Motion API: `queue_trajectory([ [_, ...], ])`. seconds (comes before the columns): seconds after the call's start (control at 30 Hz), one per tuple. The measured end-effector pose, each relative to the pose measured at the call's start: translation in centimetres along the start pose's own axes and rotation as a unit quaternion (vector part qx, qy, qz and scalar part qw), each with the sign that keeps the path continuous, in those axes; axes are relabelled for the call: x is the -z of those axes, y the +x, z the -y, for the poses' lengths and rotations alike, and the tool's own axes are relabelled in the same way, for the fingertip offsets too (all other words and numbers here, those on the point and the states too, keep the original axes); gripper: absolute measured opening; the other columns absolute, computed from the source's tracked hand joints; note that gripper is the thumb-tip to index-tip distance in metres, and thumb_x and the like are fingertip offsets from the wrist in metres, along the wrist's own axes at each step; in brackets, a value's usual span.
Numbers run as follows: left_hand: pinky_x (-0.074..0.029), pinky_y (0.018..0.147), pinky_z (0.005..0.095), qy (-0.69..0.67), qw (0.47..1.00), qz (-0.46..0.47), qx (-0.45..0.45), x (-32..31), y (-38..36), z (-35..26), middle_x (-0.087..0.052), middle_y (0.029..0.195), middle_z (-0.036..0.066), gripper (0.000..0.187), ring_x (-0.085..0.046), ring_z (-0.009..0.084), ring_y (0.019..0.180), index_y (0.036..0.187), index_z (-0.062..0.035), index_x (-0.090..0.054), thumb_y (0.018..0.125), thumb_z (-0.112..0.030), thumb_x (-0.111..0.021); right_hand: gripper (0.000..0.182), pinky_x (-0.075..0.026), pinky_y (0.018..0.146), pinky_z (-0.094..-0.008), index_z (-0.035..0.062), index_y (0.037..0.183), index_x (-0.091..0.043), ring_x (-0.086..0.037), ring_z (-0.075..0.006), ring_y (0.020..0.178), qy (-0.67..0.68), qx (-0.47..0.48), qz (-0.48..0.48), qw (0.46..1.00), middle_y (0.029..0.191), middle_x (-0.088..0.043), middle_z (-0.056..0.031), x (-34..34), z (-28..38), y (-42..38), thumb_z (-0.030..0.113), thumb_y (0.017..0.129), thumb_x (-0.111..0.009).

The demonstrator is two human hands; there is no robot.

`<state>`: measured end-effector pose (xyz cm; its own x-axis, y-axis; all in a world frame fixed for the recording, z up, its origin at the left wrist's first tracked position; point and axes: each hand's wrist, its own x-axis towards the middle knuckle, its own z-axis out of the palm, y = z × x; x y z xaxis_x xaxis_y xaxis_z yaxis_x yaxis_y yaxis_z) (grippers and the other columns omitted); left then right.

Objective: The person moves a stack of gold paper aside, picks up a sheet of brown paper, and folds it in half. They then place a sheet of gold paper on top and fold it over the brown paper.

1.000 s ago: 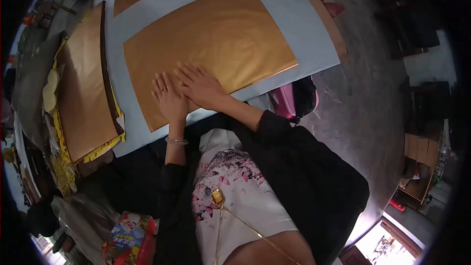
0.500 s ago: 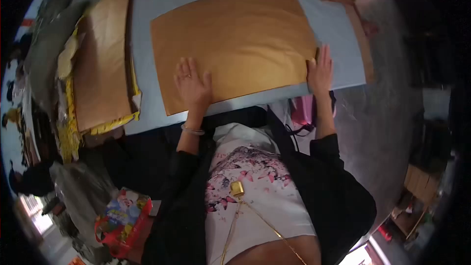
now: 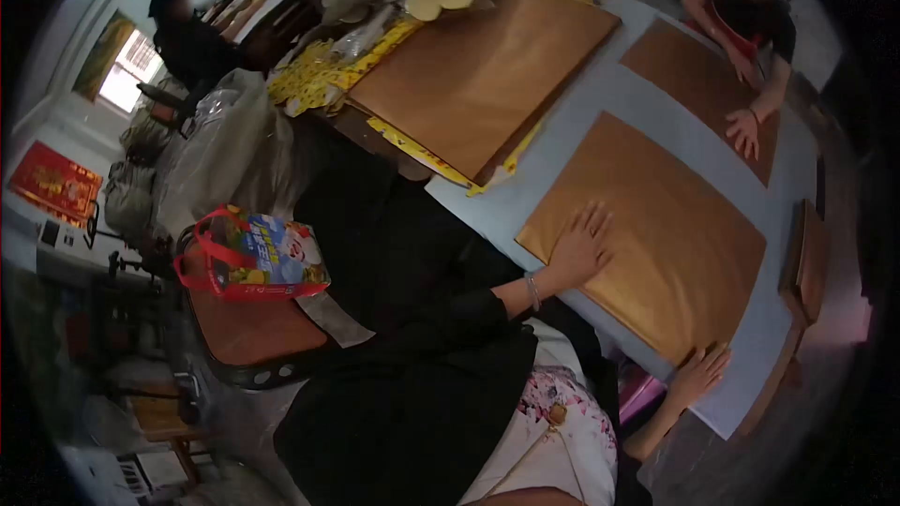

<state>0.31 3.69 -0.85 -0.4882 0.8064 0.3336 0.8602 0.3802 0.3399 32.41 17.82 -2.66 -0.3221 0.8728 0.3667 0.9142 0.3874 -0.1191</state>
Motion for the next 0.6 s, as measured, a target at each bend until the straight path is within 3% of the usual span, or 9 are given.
queue_trajectory([
  [0.17,-0.018,0.109,0.0449,0.001,1.0,0.03,-0.003,-0.1,-0.1,0.0,-0.028,0.143,0.02,0.065,-0.022,0.0328,0.135,0.136,0.0019,-0.032,0.089,-0.04,-0.046,0.051,-0.015,0.11,-0.0444,0.0134,0.142,-0.029,-0.021,-0.0283,0.137,-0.015,0.055,0.021,0.998,0.149,-0.022,-0.0093,-0.4,2.2,-0.2,0.038,0.098,-0.029],
  [0.23,-0.017,0.109,0.0442,0.0,1.0,0.002,-0.016,-0.1,-0.2,0.1,-0.026,0.144,0.02,0.065,-0.02,0.0331,0.135,0.137,0.0021,-0.03,0.09,-0.04,-0.045,0.05,-0.016,0.11,-0.0434,0.0132,0.142,-0.03,-0.022,-0.0281,0.137,-0.031,0.066,0.009,0.997,0.149,-0.022,-0.0093,-1.3,1.8,-0.2,0.038,0.098,-0.03],
  [0.3,-0.013,0.111,0.0449,-0.108,0.994,-0.001,0.006,0.0,-0.3,0.3,-0.022,0.145,0.022,0.065,-0.017,0.0357,0.136,0.138,0.0041,-0.025,0.09,-0.034,-0.047,0.049,-0.016,0.11,-0.0425,0.0131,0.141,-0.03,-0.022,-0.028,0.136,-0.05,0.07,-0.002,0.996,0.149,-0.023,-0.0093,-1.0,1.7,-0.4,0.037,0.098,-0.031],
  [0.37,-0.018,0.11,0.0445,-0.141,0.99,-0.027,-0.003,-0.2,-0.2,1.2,-0.023,0.144,0.023,0.065,-0.021,0.0383,0.134,0.138,0.0044,-0.025,0.088,-0.027,-0.052,0.049,-0.018,0.11,-0.0407,0.0118,0.14,-0.032,-0.025,-0.0276,0.135,-0.055,0.043,0.051,0.996,0.147,-0.026,-0.0101,-0.1,2.3,-0.2,0.035,0.098,-0.033],
  [0.43,-0.021,0.109,0.0414,-0.27,0.96,-0.062,0.035,1.0,-0.2,2.2,-0.022,0.145,0.022,0.065,-0.018,0.0351,0.136,0.14,0.0024,-0.022,0.089,-0.023,-0.053,0.048,-0.02,0.109,-0.0406,0.0106,0.139,-0.034,-0.028,-0.0271,0.134,-0.077,0.068,0.008,0.995,0.145,-0.03,-0.011,-0.4,1.9,-0.3,0.034,0.098,-0.034],
  [0.47,-0.024,0.108,0.0385,-0.278,0.957,-0.047,0.069,2.0,-0.3,2.7,-0.025,0.144,0.022,0.063,-0.023,0.0344,0.134,0.139,0.0021,-0.024,0.088,-0.018,-0.055,0.048,-0.02,0.109,-0.0407,0.0099,0.139,-0.034,-0.029,-0.0271,0.133,-0.074,0.067,0.01,0.995,0.145,-0.031,-0.0114,-0.4,2.1,-0.4,0.034,0.098,-0.034],
  [0.53,-0.026,0.107,0.0372,-0.29,0.943,-0.151,0.054,2.1,-0.7,5.0,-0.029,0.142,0.022,0.061,-0.028,0.0343,0.132,0.139,0.0012,-0.026,0.088,-0.017,-0.054,0.048,-0.02,0.109,-0.041,0.0083,0.139,-0.034,-0.029,-0.0273,0.133,-0.056,0.08,0.005,0.995,0.145,-0.031,-0.0119,-0.1,2.4,-0.2,0.033,0.097,-0.034],
  [0.6,-0.029,0.105,0.0369,-0.271,0.941,-0.146,0.142,2.9,-1.9,7.3,-0.035,0.138,0.022,0.056,-0.035,0.0332,0.129,0.137,0.0011,-0.031,0.088,-0.016,-0.054,0.048,-0.02,0.109,-0.041,0.0081,0.139,-0.034,-0.029,-0.0275,0.133,-0.056,0.073,0.01,0.996,0.145,-0.031,-0.0119,0.0,2.4,-0.2,0.033,0.097,-0.034],
])
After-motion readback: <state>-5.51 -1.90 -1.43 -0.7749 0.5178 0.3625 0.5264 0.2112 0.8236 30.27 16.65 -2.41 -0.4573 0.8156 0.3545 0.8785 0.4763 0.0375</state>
